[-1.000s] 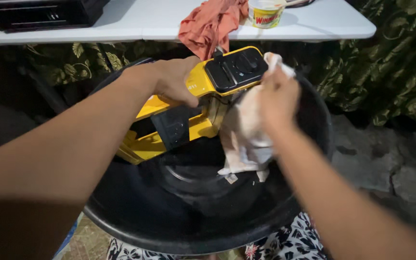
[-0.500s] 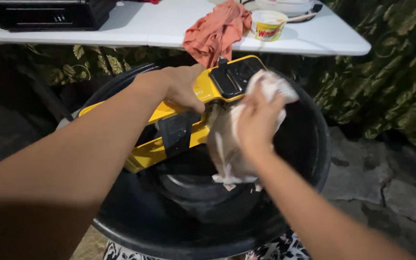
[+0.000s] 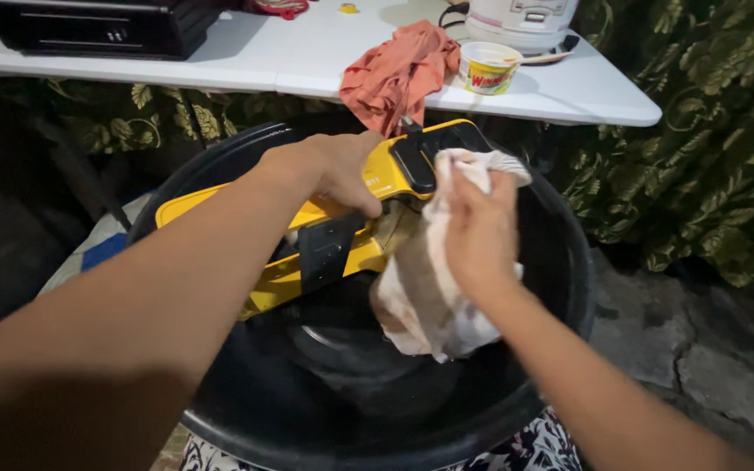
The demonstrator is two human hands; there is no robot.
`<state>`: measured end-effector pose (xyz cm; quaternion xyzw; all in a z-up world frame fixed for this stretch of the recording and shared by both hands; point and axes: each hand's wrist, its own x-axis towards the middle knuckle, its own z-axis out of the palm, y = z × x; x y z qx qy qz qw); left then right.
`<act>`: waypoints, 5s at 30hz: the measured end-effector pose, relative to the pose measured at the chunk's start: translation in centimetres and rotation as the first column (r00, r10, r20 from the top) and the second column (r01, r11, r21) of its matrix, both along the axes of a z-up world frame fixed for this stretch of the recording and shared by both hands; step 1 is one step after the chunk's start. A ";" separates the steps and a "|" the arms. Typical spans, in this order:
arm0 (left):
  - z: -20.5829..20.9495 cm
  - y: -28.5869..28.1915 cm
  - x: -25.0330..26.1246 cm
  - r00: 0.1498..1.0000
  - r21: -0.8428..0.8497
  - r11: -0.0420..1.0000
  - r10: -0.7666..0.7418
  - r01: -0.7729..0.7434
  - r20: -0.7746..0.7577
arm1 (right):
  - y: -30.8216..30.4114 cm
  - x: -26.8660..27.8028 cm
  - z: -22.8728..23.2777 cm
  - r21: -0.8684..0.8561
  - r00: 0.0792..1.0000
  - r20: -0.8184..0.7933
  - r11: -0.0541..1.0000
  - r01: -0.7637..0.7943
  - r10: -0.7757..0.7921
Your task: The person wipes the exterior and interior surfaces of a yellow portable gas stove with a cloth. They rotate the stove to clean multiple sides and the burner area, then place it back in the basin.
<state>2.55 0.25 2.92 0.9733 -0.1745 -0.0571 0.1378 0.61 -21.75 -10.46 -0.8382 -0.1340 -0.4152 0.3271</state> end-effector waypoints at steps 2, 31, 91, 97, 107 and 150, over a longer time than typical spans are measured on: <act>-0.2 0.0 -0.1 1.000 0.025 1.000 -0.005 0.004 0.027 | -2.5 0.3 -0.8 -0.077 0.994 0.105 0.997 -0.006 0.014; 0.3 0.1 -1.6 0.999 0.001 0.999 0.039 -0.039 -0.018 | 1.9 -1.6 5.4 -0.220 0.989 -0.150 0.975 -0.035 0.002; 0.2 0.2 -1.2 0.998 0.029 0.998 0.049 -0.050 0.039 | 3.2 -4.1 9.7 -0.490 0.932 -0.362 0.850 -0.194 0.004; -1.1 0.2 -0.1 0.998 0.017 1.000 0.019 -0.020 0.054 | 4.3 0.8 15.4 -0.586 0.870 -0.483 0.776 -0.235 -0.101; 0.0 0.4 0.2 0.999 0.083 0.997 -0.011 0.008 0.036 | -3.9 -2.5 7.6 -0.636 0.723 -0.639 0.710 -0.302 -0.264; 0.0 0.1 -0.3 1.000 0.091 0.996 0.021 -0.022 0.011 | -10.2 9.4 6.8 0.348 0.757 -0.331 0.819 -0.457 0.563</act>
